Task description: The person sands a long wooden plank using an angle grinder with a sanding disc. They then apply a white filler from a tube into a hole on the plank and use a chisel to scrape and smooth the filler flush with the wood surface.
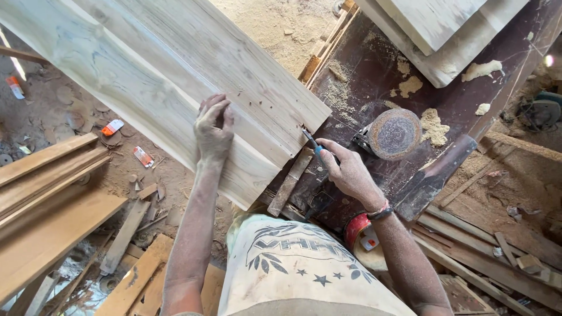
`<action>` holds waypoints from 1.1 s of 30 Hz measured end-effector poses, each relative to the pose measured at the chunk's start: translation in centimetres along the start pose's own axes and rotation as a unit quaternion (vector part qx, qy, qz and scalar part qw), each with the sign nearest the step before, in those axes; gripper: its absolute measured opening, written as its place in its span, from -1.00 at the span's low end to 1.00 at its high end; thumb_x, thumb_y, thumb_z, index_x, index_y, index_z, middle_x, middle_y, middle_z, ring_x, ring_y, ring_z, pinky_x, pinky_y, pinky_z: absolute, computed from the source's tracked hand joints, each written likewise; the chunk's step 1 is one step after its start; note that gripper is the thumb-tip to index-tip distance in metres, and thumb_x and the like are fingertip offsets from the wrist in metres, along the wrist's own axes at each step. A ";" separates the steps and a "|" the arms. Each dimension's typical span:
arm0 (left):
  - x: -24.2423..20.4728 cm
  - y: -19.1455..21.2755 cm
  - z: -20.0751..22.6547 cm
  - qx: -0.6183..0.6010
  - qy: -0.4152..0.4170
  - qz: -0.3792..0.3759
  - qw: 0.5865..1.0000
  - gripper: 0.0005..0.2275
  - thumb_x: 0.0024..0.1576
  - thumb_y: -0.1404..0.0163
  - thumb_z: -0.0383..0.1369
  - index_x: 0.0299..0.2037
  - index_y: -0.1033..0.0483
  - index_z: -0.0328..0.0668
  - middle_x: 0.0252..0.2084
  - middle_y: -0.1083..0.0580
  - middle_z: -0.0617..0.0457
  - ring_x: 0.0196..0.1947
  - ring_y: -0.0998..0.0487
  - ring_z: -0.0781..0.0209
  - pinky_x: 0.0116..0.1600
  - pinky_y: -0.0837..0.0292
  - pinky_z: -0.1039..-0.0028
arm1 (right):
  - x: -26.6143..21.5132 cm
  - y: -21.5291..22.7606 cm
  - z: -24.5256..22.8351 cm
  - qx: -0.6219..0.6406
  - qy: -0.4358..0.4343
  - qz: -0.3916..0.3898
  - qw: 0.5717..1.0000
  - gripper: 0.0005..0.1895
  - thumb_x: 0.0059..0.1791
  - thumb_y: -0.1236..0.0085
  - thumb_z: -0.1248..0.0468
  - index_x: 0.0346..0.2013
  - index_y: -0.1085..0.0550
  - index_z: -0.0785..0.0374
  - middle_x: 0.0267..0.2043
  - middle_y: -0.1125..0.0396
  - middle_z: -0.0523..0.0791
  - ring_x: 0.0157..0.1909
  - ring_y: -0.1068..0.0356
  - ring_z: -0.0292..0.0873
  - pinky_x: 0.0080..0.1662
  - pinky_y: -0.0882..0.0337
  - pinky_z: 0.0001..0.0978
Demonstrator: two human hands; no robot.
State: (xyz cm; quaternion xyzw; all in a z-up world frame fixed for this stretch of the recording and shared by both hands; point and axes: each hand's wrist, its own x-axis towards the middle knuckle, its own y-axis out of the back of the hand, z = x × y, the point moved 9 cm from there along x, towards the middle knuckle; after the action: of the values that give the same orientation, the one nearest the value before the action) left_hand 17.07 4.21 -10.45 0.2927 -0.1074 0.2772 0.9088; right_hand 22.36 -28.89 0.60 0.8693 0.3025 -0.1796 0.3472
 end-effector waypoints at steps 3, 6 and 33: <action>1.2 0.5 2.9 0.019 0.003 0.023 1.000 -0.90 0.23 -0.11 -0.38 -0.13 -0.62 -0.19 -0.04 -0.58 -0.07 0.09 -0.56 -0.06 0.32 -0.25 0.12 | 0.3 0.0 -0.2 -0.015 -0.013 -0.006 1.000 -0.60 0.12 0.08 0.08 0.25 -0.47 -0.10 -0.72 -0.35 -0.04 -0.63 -0.41 -0.06 -0.36 -0.47 -0.13; 1.9 1.1 4.1 0.033 -0.005 0.028 0.999 -0.91 0.24 -0.12 -0.37 -0.14 -0.63 -0.18 -0.05 -0.59 -0.06 0.08 -0.57 -0.07 0.31 -0.26 0.13 | 0.5 -0.1 0.1 -0.002 -0.016 -0.005 1.000 -0.60 0.11 0.08 0.09 0.23 -0.48 -0.10 -0.73 -0.34 -0.05 -0.67 -0.38 -0.11 -0.41 -0.46 -0.22; 2.1 1.1 5.0 0.042 -0.025 0.042 0.998 -0.88 0.19 -0.16 -0.37 -0.19 -0.65 -0.26 -0.11 -0.61 -0.09 -0.01 -0.61 -0.06 0.26 -0.37 0.22 | 0.3 -1.7 -3.1 -0.045 0.088 0.089 0.991 -0.57 0.09 0.05 0.19 0.25 -0.45 0.14 -0.05 -0.47 0.22 0.02 -0.44 0.37 0.01 -0.44 0.25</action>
State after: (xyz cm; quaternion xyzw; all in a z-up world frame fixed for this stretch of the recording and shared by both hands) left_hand 18.01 2.91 -5.16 0.3324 -0.1306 0.3117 0.8805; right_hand 21.81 -25.56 1.71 0.8887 0.2611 -0.0575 0.3724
